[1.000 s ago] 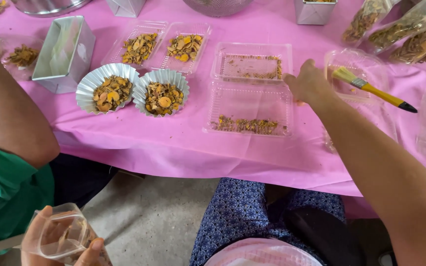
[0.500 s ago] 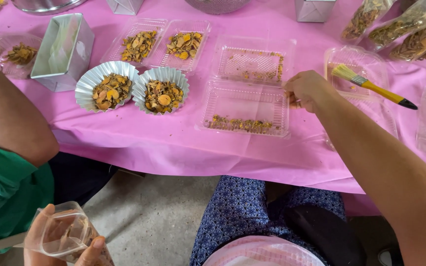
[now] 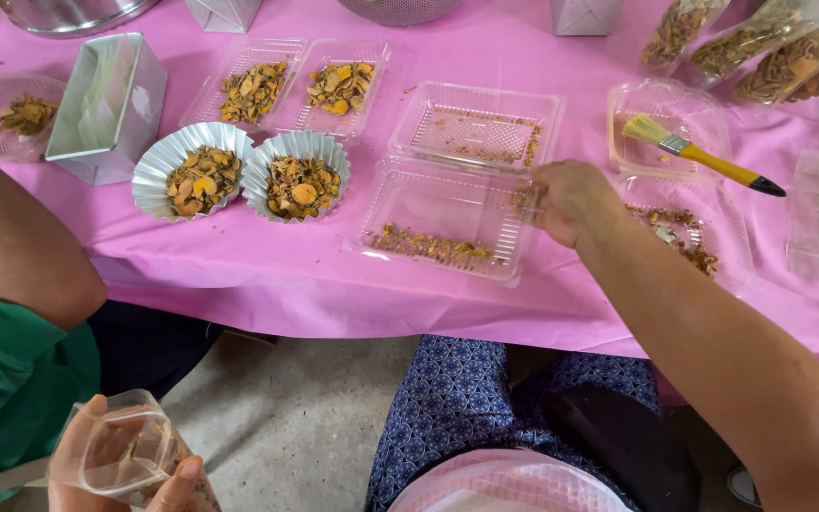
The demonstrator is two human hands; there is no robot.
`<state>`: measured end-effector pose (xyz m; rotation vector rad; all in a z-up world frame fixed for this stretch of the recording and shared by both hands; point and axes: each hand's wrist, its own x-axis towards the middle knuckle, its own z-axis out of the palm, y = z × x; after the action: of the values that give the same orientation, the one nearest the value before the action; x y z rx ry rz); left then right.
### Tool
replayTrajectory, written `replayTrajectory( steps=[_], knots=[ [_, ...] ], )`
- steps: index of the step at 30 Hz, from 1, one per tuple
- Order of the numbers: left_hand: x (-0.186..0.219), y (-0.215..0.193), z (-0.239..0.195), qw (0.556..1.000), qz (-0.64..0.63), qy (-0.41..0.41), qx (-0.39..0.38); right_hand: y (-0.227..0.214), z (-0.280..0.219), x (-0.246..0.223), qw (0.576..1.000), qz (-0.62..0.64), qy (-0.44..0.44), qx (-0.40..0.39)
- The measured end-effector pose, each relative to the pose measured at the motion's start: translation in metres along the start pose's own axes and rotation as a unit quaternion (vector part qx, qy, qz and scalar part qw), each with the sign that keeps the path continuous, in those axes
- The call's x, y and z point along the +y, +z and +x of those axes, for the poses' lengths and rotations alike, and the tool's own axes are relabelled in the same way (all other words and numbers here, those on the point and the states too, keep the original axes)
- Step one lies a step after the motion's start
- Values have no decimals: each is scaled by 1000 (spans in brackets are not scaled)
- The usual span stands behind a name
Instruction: The person packs dried fruit slices from a plastic container into small plastic bags and places them on a table. They then use a brush to sweep remaining fruit pieces from the container into a tray.
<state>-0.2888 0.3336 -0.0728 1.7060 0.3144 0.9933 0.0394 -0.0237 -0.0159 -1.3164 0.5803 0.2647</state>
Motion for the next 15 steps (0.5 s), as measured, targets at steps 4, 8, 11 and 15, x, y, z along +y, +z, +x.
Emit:
replayTrajectory(
  steps=[4,8,11,15],
  knots=[
    [0,3,-1,997,48,66,-6,1,11,13,999,16,-24,-16],
    [-13,-1,-2,996,63,67,23,5,-3,7,1000,-3,-23,-5],
    [-25,-12,-1,977,101,190,-7,4,1,5,999,-28,-36,3],
    [-3,-21,7,995,91,16,-50,3,12,-4,992,-100,-52,53]
  ],
)
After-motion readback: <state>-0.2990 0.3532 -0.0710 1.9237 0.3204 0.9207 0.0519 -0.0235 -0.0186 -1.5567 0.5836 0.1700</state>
